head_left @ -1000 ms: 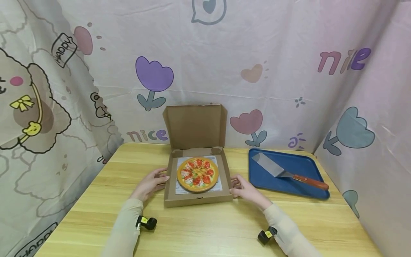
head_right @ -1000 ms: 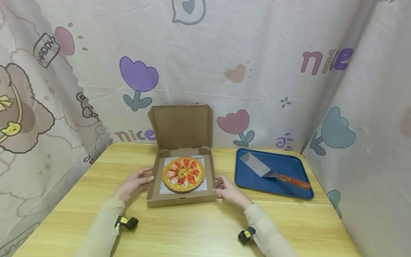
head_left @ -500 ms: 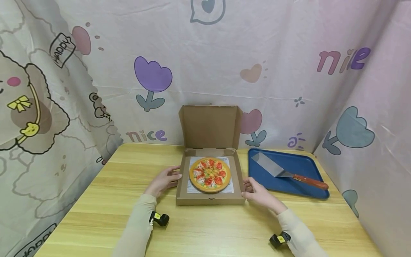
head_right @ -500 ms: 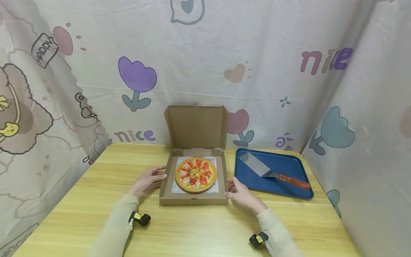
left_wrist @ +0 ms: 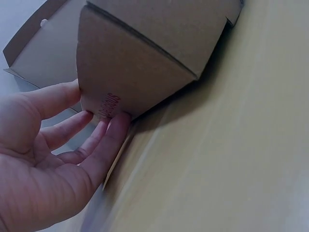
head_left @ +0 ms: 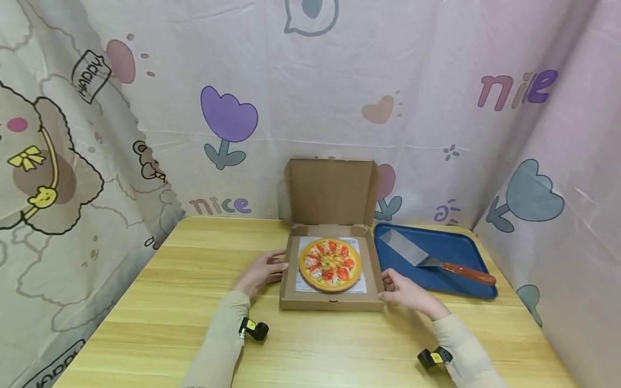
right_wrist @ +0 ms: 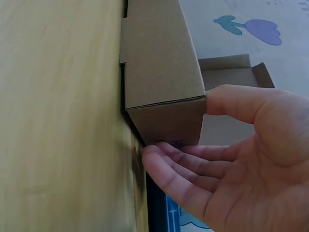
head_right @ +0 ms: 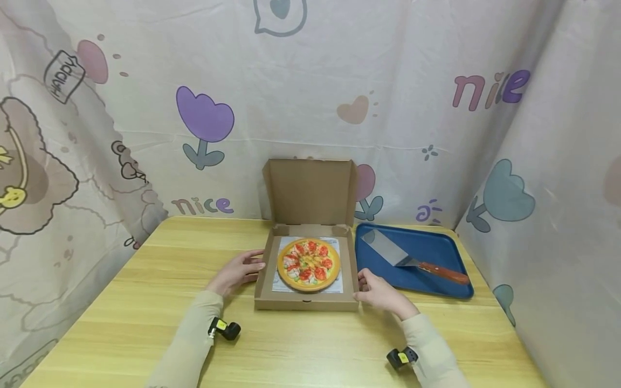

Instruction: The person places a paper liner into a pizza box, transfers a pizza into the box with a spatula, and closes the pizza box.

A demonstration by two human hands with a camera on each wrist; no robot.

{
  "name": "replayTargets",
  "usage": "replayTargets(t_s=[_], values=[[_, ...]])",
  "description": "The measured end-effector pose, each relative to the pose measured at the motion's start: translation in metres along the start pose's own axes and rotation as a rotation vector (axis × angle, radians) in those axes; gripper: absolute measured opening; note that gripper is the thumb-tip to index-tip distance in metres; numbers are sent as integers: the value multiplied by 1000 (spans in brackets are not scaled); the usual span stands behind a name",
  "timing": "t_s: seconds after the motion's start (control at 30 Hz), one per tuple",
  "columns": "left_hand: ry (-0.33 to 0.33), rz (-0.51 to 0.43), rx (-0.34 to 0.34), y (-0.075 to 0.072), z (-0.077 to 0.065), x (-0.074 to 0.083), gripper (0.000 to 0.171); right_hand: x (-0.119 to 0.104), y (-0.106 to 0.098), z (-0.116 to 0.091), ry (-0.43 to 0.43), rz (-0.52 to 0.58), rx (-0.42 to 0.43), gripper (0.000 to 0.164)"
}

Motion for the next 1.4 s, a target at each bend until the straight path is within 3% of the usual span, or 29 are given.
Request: replayTargets(t_s=[0.2,0.67,0.83,1.0,1.17,1.4], values=[[-8,-6,7,3,2,0,57,0,-1,-2,-4,-11,-6,43],[-23,-12,-36,-4,4,-1,60,6,-4,2,14,-22,-11,48],[-21,-30,-24,-7,2,2,58,9,-9,1,18,-33,9,48],[25,-1,13,-10,3,16,54,9,-21,10,15,-57,61,54],[63,55,72,-10,7,40,50,4,-43,31,16,-56,112,63],[173,193,156,-10,36,69,49,1,-80,61,73,-6,204,72]])
Point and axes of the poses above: each hand's wrist, its own z-axis towards the middle knuckle, its own y-axis out of the palm, x = y × z, the point moved 5 cm from there along z, towards the middle knuckle, and after that the axes turned 10 degrees about -z, right-handed, at the moved point
